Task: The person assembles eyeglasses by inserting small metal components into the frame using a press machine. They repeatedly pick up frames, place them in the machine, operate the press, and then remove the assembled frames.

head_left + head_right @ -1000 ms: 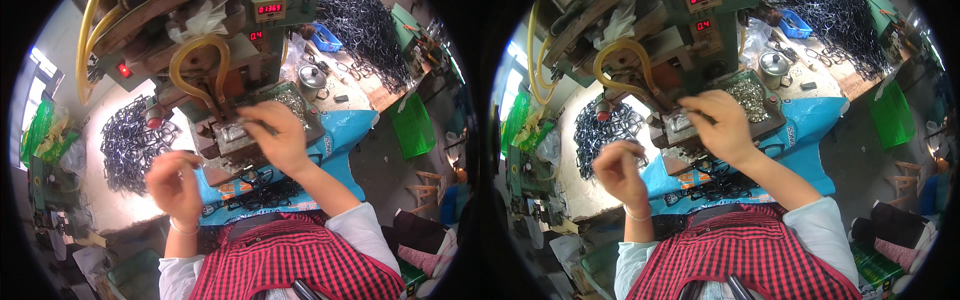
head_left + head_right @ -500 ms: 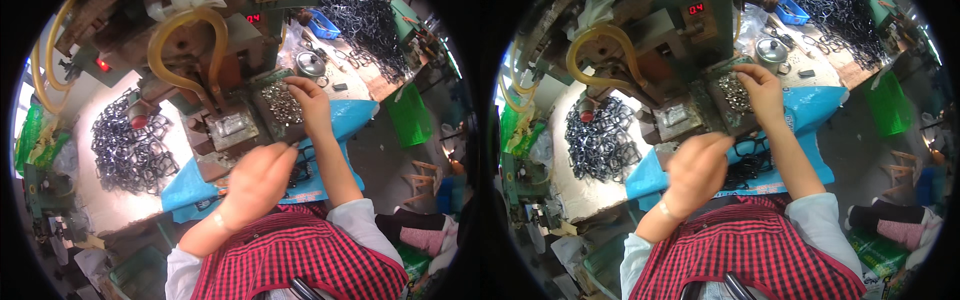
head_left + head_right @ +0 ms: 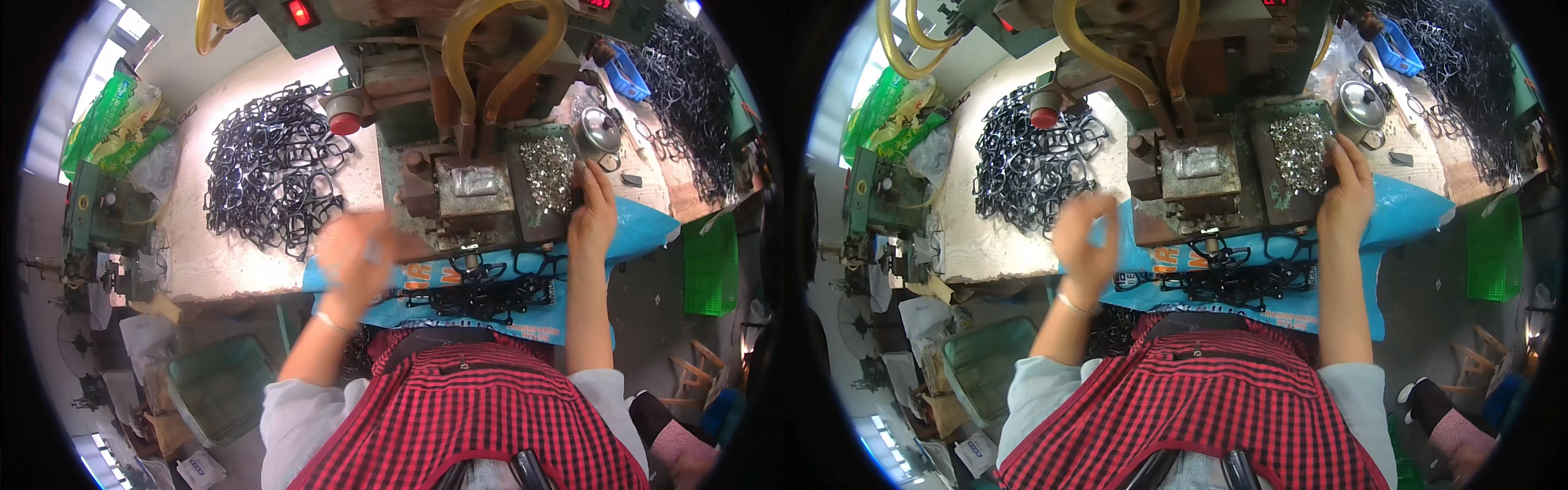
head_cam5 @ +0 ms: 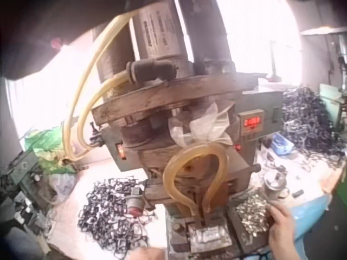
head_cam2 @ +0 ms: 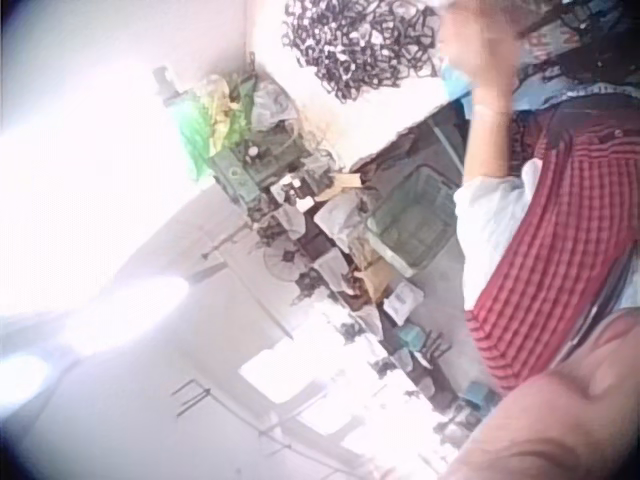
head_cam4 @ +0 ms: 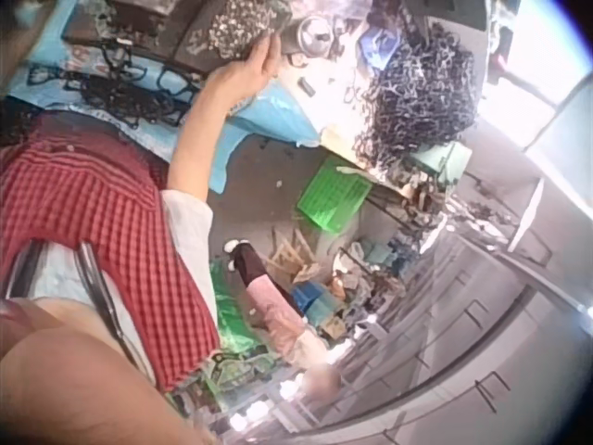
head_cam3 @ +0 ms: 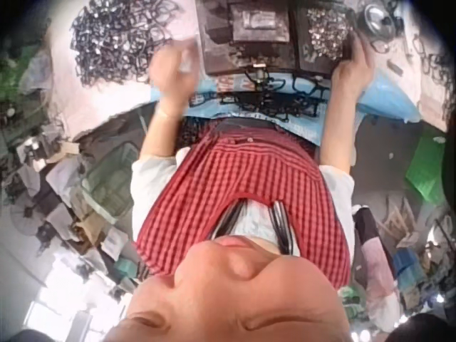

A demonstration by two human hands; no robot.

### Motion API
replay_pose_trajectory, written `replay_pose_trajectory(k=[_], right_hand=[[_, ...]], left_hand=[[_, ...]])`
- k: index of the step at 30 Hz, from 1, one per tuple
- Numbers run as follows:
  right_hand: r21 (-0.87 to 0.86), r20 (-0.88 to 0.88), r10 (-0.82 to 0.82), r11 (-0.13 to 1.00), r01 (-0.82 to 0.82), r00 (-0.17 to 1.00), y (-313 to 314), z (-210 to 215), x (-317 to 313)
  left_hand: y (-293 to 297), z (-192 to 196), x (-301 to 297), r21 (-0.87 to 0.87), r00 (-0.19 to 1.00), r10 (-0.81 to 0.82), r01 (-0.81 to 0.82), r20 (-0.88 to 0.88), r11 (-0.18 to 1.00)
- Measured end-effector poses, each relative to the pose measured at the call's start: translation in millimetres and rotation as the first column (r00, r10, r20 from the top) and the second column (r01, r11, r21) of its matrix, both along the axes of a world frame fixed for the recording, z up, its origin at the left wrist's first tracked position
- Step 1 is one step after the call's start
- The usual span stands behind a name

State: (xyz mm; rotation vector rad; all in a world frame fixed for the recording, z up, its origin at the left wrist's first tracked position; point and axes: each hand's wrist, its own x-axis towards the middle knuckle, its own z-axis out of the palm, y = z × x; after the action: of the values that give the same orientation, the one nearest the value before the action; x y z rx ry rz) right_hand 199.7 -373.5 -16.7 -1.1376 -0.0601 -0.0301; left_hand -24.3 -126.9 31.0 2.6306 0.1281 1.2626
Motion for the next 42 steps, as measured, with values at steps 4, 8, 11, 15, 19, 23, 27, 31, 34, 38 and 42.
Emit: replay_pose_trajectory(k=[4,8,11,15,19,23,27,31,34,38,42], right_hand=[[-0.147,0.081,0.042,0.989,-0.03,0.996,26.8,13.1,-0.8],[-0.412,0.203,0.133,0.911,-0.039,0.97,30.7,28.4,-17.6],[-0.528,0.339,0.272,0.847,-0.057,0.901,30.3,55.8,-38.8],[-0.515,0.436,0.35,0.853,-0.089,0.829,56.6,93.3,-62.7],[-0.285,0.251,0.461,0.875,-0.39,0.851,83.7,88.6,-63.3],[-0.235,0.242,0.462,0.881,-0.411,0.853,85.1,94.2,-69.3],[-0.229,0.183,0.489,0.865,-0.447,0.853,86.3,102.8,-73.7],[-0.191,0.209,0.462,0.884,-0.427,0.862,91.9,99.8,-74.2],[-0.217,0.125,0.487,0.863,-0.456,0.864,84.1,109.0,-85.3],[-0.364,0.249,0.535,0.824,-0.434,0.808,53.7,112.2,-82.4],[-0.805,0.593,0.282,0.187,0.563,0.754,6.2,43.0,-19.4]], left_hand=[[83.5,-5.4,-6.9,0.064,0.937,0.229,-0.22,-0.263,0.973],[126.5,-54.8,2.7,0.114,0.83,0.1,-0.044,-0.549,0.992],[133.4,-77.1,16.4,0.026,0.947,0.106,-0.103,-0.302,0.994],[111.0,-51.3,53.5,-0.032,0.969,0.248,-0.247,0.007,0.968],[64.0,-9.7,46.2,-0.815,0.852,0.348,0.144,0.39,0.562],[20.3,72.6,16.7,-0.656,0.727,-0.071,0.653,0.682,0.379],[19.8,85.3,45.9,-0.455,0.693,-0.409,0.708,0.593,0.54],[18.4,77.7,53.3,-0.438,0.619,-0.285,0.748,0.732,0.499],[5.3,88.5,47.1,-0.534,0.671,-0.248,0.72,0.699,0.443],[-15.5,82.7,18.0,-0.25,0.871,-0.406,0.473,0.277,0.845],[-38.7,57.4,33.3,0.018,0.762,-0.639,0.641,0.105,0.768]])
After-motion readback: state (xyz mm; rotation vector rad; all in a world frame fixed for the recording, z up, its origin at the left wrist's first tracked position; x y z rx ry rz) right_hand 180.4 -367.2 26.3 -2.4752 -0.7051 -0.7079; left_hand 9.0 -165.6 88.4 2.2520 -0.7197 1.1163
